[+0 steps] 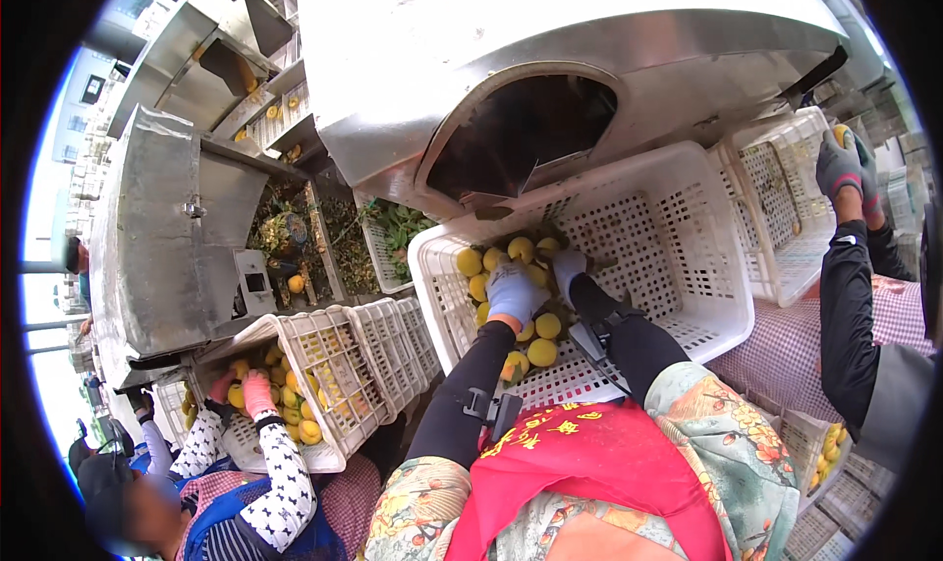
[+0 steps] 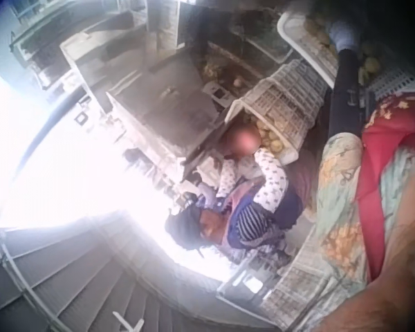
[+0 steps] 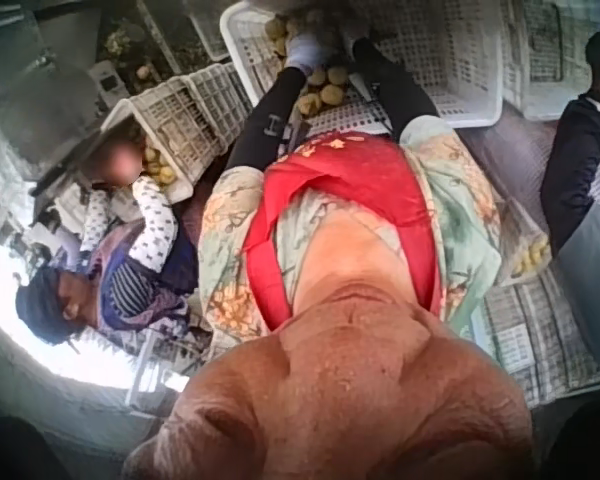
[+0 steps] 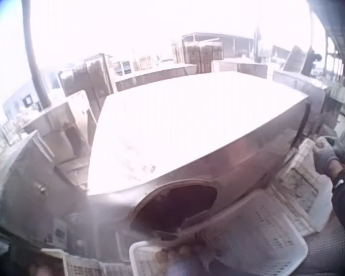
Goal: Sorting fruit and placing them into a sorting machine for processing.
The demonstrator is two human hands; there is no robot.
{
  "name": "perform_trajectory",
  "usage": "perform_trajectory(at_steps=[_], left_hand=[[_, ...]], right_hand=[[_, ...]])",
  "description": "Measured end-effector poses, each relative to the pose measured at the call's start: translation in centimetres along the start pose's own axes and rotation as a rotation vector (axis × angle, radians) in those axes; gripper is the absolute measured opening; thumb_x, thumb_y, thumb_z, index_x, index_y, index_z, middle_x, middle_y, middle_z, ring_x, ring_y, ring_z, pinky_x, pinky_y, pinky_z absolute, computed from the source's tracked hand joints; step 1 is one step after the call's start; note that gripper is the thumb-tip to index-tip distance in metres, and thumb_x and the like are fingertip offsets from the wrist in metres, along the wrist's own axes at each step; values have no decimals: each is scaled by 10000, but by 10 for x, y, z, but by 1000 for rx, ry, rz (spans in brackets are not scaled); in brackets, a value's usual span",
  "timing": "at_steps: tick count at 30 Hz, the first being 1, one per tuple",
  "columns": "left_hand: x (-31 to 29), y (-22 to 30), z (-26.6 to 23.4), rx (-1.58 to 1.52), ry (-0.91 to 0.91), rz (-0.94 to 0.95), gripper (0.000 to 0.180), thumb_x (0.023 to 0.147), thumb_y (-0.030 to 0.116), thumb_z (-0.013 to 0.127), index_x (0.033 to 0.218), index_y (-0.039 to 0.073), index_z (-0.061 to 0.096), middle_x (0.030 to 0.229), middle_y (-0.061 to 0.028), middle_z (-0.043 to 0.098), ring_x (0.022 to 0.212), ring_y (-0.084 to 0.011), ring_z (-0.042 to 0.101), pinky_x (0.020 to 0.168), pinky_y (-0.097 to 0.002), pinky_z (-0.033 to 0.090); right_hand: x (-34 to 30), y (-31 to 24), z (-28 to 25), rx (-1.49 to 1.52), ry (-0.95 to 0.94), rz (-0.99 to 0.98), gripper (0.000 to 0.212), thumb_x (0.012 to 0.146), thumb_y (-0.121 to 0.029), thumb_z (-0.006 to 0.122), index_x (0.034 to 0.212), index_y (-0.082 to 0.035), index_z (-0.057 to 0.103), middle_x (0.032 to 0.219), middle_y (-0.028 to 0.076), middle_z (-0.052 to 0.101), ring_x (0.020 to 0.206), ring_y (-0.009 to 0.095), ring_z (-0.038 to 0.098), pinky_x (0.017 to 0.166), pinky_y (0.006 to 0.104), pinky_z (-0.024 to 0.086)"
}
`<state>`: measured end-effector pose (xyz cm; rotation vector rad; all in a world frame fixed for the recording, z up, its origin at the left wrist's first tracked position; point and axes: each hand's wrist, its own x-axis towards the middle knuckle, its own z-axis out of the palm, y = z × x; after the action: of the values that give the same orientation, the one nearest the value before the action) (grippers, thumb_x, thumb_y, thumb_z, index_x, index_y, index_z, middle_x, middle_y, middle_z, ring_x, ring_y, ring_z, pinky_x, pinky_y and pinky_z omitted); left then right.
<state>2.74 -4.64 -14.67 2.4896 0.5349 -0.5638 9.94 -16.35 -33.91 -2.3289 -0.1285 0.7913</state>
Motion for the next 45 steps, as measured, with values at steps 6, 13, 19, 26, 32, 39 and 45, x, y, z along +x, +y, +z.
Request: perform_trajectory(at_steps=[6,13,19,26,32,39,45], left_hand=[[-36,-47,-27,-1749,-96,-17,388,817,85,683,1172,11,545,1093,-110,609,972,-238,632,821,-371,560],[-45,-28,-45,-2128,-222,228,423,830,133,668,1214,40,516,1058,-135,614,1003,-292,606,914,-420,501],[-77,-19,-74,-1964,-74,327,624,807,100,674,1366,84,397,1189,-93,538,1128,-255,545,934,-398,469],[-84,-6,-97,-1512,110,434,826,729,-59,678,1446,65,288,1218,-74,493,1085,-189,526,905,-299,473],[-73,-7,-88,-2069,-27,486,581,891,230,622,1404,134,368,1248,-78,523,1158,-214,521,986,-401,424],[-72,20,-78,-2123,16,431,551,956,461,466,1336,62,443,1292,-117,523,1169,-253,521,1024,-392,399],[-64,27,-82,-2250,-51,329,620,917,536,477,1361,108,428,1336,-117,480,1213,-285,473,1023,-453,375]], right_hand=[[-126,-118,-113,265,257,-487,836,674,-373,791,1352,-50,424,1206,167,590,1059,290,593,892,404,466],[-154,-217,-179,-67,667,-826,864,644,-404,780,1336,-20,431,1207,173,563,1091,350,534,1005,471,347],[-144,-247,-171,-189,797,-809,794,704,-385,742,1314,23,441,1253,210,516,1179,385,452,1059,523,272],[-82,-282,-172,-186,882,-894,760,694,-334,754,1312,-6,457,1306,194,486,1225,389,409,1048,541,274],[-164,-283,-203,151,364,-809,667,728,-263,726,1293,-7,479,1240,190,544,1104,365,532,957,447,409],[-195,-225,-147,1,450,-783,885,690,-371,744,1409,-43,346,1335,197,462,1160,406,466,1010,475,339],[-173,-236,-174,-134,597,-887,898,667,-359,766,1393,-26,355,1299,195,491,1183,372,455,1056,513,279]])
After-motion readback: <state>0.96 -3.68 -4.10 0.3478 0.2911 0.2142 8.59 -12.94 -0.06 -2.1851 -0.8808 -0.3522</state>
